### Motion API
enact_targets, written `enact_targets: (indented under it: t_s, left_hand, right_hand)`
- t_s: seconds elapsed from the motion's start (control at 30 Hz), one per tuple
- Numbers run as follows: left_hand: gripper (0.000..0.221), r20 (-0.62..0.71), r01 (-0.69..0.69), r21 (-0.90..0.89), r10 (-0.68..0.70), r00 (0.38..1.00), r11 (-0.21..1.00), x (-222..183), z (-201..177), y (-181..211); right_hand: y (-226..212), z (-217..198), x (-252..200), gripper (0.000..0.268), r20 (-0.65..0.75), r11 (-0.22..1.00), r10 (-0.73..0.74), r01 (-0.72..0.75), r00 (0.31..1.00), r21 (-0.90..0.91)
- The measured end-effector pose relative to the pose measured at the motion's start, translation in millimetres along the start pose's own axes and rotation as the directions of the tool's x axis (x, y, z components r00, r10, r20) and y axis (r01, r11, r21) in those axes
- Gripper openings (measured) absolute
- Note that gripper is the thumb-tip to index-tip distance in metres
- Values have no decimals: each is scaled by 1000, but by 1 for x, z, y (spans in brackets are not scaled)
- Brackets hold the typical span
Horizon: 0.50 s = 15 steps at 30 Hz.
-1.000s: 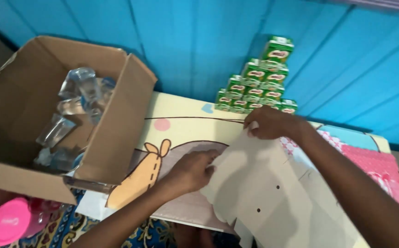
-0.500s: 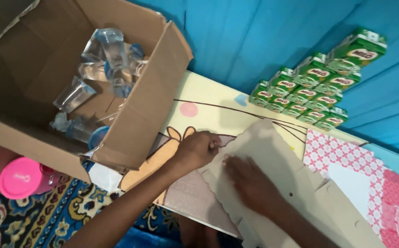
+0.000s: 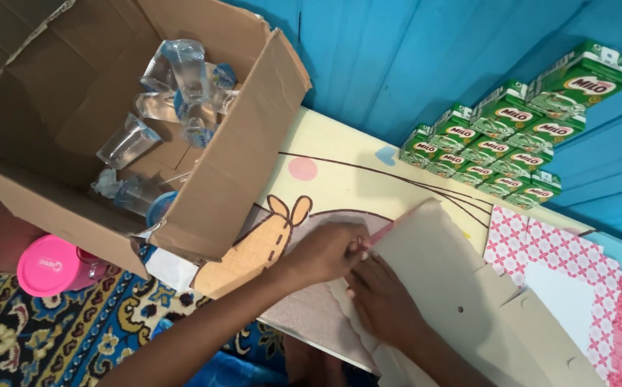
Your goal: The person sits on the floor and folds a flat printed cardboard sheet into a gift box, pressing creases, tucking side flaps and folding the edges inward by hand. They rotate the box and work each side until the box takes shape on the table.
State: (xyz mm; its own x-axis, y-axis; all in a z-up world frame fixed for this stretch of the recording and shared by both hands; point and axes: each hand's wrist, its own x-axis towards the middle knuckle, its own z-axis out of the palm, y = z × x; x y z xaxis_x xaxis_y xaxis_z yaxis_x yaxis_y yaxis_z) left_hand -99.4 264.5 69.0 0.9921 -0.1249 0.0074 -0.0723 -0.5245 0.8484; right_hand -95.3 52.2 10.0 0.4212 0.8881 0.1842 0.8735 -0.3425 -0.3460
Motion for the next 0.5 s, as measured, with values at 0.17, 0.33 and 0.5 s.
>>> enact_targets:
  t_s: [0.17, 0.33, 0.5]
  left_hand:
    - [15, -10, -43, 15, 43, 999, 999, 7, 0, 0]
    - [11, 25, 1, -15, -1, 1000, 1000, 8, 8, 1]
    - [17, -13, 48, -1, -48, 999, 999, 13, 11, -8]
  right_hand:
    - [-5, -8, 3, 43, -21, 998, 32, -31, 999, 63]
    - [-4, -5, 0, 39, -15, 999, 40, -40, 999, 37]
    - [-2, -22, 8, 44, 32, 996, 15, -18, 999, 90]
